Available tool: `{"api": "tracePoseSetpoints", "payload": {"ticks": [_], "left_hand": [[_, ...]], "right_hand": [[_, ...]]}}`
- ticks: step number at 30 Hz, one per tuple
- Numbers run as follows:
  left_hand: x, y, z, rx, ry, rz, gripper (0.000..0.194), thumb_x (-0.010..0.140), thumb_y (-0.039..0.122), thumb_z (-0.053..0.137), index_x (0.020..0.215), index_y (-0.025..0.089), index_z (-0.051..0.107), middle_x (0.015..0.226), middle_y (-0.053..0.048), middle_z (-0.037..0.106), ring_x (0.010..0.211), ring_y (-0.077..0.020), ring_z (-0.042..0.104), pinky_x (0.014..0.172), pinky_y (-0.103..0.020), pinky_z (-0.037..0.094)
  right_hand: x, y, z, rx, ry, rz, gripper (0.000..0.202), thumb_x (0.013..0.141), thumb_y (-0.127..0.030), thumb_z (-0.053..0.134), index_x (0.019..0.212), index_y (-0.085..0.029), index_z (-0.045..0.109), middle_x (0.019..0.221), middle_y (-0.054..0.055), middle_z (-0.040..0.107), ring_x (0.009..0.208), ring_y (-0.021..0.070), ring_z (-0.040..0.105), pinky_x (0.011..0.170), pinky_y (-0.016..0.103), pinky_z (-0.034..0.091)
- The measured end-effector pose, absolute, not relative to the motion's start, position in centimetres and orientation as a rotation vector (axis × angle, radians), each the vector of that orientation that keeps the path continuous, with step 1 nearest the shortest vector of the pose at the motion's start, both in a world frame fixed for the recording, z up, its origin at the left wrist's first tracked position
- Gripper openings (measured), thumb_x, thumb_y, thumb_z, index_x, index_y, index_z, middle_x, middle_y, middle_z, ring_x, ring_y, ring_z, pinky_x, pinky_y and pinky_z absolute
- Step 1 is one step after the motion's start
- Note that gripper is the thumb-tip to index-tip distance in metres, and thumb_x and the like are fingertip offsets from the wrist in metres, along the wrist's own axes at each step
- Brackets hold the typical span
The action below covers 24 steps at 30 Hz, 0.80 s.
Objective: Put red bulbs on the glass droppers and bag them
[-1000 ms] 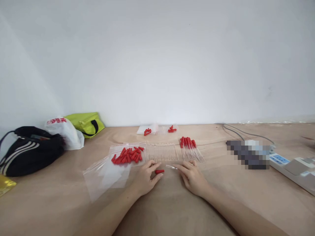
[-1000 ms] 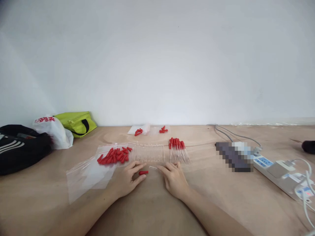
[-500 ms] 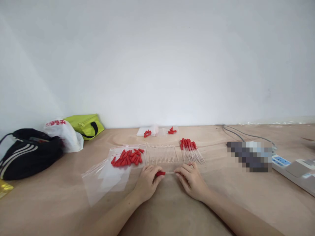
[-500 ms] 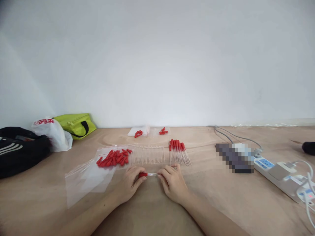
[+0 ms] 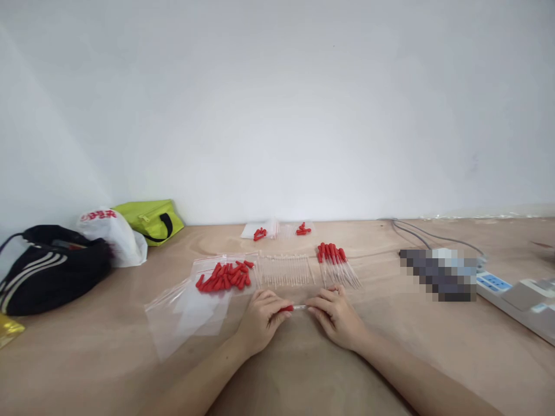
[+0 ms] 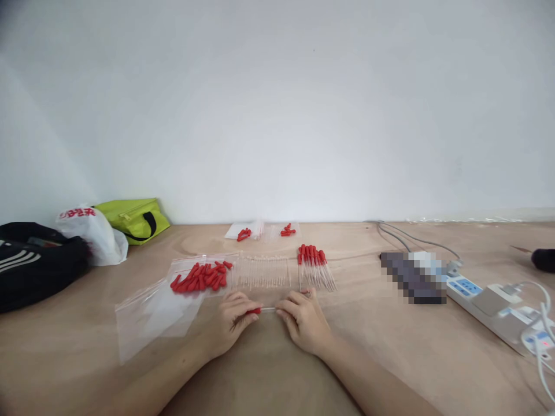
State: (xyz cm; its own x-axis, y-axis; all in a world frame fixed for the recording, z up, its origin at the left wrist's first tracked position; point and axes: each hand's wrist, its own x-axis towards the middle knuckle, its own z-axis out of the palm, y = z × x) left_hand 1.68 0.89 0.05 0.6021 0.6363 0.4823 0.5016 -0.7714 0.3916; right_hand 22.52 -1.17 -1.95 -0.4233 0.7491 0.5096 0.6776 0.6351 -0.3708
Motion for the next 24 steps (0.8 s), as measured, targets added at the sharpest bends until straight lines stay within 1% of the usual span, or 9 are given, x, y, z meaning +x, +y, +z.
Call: {"api": "tracePoseSetpoints", "payload": {"ticks": [6, 10, 16, 20, 24], "left_hand": [[1.7, 0.8, -0.3, 2.719, 0.889, 0.936, 0.022, 0.088, 0.028, 0.043, 0.082, 0.020, 0.062, 0.071, 0.000, 0.066, 0.069, -0.0162, 0.054, 0.070, -0.032, 0.035], [1.8, 0.7, -0.3, 2.765, 0.899, 0.923, 0.024, 0.089, 0.025, 0.041, 0.079, 0.019, 0.062, 0.071, -0.001, 0.066, 0.068, -0.0156, 0.054, 0.071, -0.032, 0.035], [1.9, 0.7, -0.2, 2.806, 0.924, 0.899, 0.025, 0.088, 0.026, 0.039, 0.078, 0.019, 0.061, 0.070, -0.002, 0.065, 0.069, -0.0159, 0.054, 0.075, -0.034, 0.036], [1.9, 0.7, -0.4, 2.830, 0.845, 0.939, 0.022, 0.088, 0.025, 0.040, 0.080, 0.019, 0.060, 0.072, -0.002, 0.064, 0.075, -0.0170, 0.054, 0.079, -0.034, 0.037], [1.9, 0.7, -0.4, 2.852, 0.833, 0.949, 0.020, 0.086, 0.021, 0.041, 0.079, 0.018, 0.059, 0.072, -0.002, 0.064, 0.076, -0.0169, 0.055, 0.082, -0.035, 0.036]], "right_hand": [[22.6, -1.0, -2.1, -1.061, -2.206, 0.145, 0.023, 0.086, -0.018, 0.041, 0.096, -0.024, 0.061, 0.079, 0.001, 0.063, 0.073, 0.0122, 0.055, 0.077, 0.032, 0.027], [22.4, -0.9, -2.2, -1.072, -2.205, 0.059, 0.024, 0.085, -0.016, 0.041, 0.095, -0.025, 0.062, 0.074, 0.000, 0.061, 0.070, 0.0111, 0.054, 0.076, 0.032, 0.023], [21.9, -1.2, -2.1, -1.073, -2.244, -0.124, 0.024, 0.084, -0.016, 0.038, 0.080, -0.020, 0.061, 0.066, 0.000, 0.056, 0.062, 0.0106, 0.048, 0.070, 0.031, 0.021], [21.6, -1.6, -2.2, -1.042, -2.234, -0.152, 0.025, 0.083, -0.015, 0.035, 0.076, -0.017, 0.058, 0.064, 0.000, 0.054, 0.058, 0.0107, 0.044, 0.066, 0.030, 0.021], [21.1, -1.6, -2.2, -1.047, -2.230, -0.137, 0.026, 0.083, -0.014, 0.032, 0.073, -0.017, 0.056, 0.063, 0.001, 0.053, 0.058, 0.0113, 0.043, 0.065, 0.030, 0.020]]}}
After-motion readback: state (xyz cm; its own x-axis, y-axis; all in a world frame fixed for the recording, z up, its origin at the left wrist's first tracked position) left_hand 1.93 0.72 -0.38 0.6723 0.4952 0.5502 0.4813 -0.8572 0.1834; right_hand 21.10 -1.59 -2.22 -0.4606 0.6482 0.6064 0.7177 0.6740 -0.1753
